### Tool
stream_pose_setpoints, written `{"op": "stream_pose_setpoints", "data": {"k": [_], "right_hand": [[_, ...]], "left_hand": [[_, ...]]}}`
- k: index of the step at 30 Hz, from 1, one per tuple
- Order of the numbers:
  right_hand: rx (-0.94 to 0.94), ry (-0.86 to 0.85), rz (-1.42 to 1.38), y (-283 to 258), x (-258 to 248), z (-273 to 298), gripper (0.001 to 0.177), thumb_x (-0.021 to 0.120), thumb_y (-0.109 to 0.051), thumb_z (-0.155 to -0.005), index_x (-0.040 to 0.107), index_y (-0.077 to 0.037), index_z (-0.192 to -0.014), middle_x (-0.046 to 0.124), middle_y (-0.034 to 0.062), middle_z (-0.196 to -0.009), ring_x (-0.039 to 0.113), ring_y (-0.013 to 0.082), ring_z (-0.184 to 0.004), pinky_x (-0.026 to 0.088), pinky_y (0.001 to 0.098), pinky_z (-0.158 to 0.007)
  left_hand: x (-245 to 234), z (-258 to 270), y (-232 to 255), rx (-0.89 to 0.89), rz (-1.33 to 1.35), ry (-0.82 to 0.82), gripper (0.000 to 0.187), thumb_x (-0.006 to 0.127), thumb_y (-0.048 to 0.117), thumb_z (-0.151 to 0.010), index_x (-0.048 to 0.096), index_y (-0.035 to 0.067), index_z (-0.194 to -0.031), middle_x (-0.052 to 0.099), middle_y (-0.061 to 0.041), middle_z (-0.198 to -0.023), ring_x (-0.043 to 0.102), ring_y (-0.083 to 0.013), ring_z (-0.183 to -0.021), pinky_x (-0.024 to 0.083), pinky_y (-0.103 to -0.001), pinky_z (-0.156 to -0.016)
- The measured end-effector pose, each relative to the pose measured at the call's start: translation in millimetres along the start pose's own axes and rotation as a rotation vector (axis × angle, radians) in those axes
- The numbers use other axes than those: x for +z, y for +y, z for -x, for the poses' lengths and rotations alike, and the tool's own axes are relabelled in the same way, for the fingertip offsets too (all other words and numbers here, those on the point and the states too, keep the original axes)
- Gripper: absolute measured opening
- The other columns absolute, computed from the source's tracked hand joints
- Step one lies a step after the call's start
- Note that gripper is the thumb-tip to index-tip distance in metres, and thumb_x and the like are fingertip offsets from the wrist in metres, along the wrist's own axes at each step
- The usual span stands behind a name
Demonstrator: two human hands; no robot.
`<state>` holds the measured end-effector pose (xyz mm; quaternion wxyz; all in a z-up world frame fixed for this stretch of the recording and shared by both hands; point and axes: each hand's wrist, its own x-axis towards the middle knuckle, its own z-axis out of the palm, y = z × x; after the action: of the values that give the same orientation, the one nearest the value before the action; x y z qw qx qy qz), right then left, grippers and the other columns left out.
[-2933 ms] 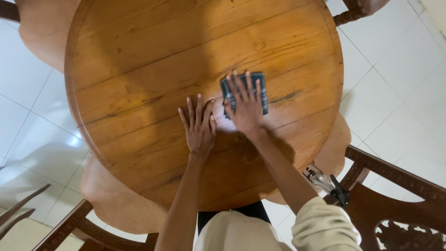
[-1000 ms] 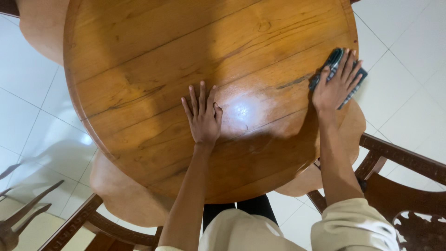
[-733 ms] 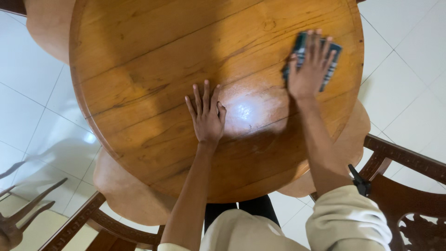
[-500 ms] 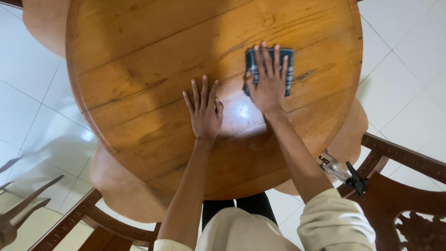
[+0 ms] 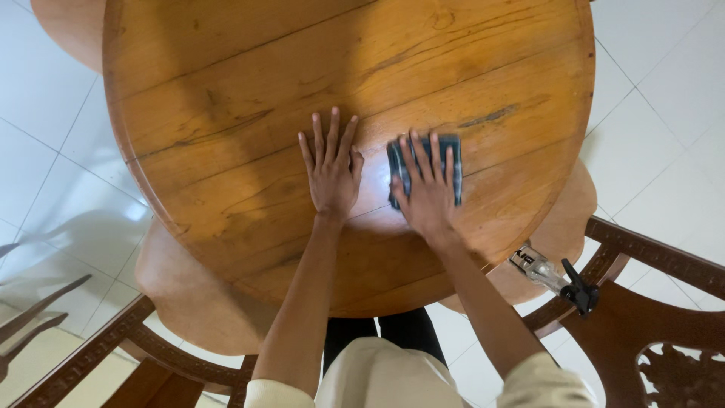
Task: The person wipes the surface of a round wooden table with a cloth.
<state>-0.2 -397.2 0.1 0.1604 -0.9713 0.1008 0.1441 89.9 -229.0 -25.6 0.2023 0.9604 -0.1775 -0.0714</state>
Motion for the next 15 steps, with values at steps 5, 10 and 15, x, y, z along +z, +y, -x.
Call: {"op": "stream_pose_setpoints", "data": {"k": [5,10,15], "right_hand": [[-0.086,0.024,0.004,1,18,96,0.065,0.048,-0.039,-0.101,0.036,-0.017,-0.16,0.029,0.007,-0.169,0.02,0.0344,-0.158,0.01,0.0558,-0.127],[-0.222,0.034,-0.038,-5,28,148,0.061,0.052,-0.041,-0.099,0.044,-0.015,-0.154,0.035,0.0085,-0.165,0.025,0.0361,-0.154,0.015,0.0581,-0.125],[-0.258,0.001,-0.043,-15,14,95,0.06,0.053,-0.038,-0.1,0.047,-0.016,-0.155,0.039,0.0061,-0.163,0.028,0.0341,-0.154,0.017,0.0563,-0.125]], "left_hand": [[1,0,0,-0.007,-0.013,0.015,0.05,0.044,0.027,-0.108,0.046,0.025,-0.158,0.028,0.0,-0.171,0.016,-0.0288,-0.16,0.01,-0.058,-0.131],[1,1,1,-0.022,-0.03,0.014,0.05,0.044,0.028,-0.108,0.046,0.025,-0.158,0.026,0.0,-0.172,0.016,-0.0282,-0.161,0.01,-0.058,-0.132],[2,1,-1,-0.024,-0.022,-0.066,0.055,0.042,0.021,-0.106,0.038,0.021,-0.16,0.021,-0.001,-0.172,0.012,-0.0284,-0.16,0.007,-0.058,-0.13]]}}
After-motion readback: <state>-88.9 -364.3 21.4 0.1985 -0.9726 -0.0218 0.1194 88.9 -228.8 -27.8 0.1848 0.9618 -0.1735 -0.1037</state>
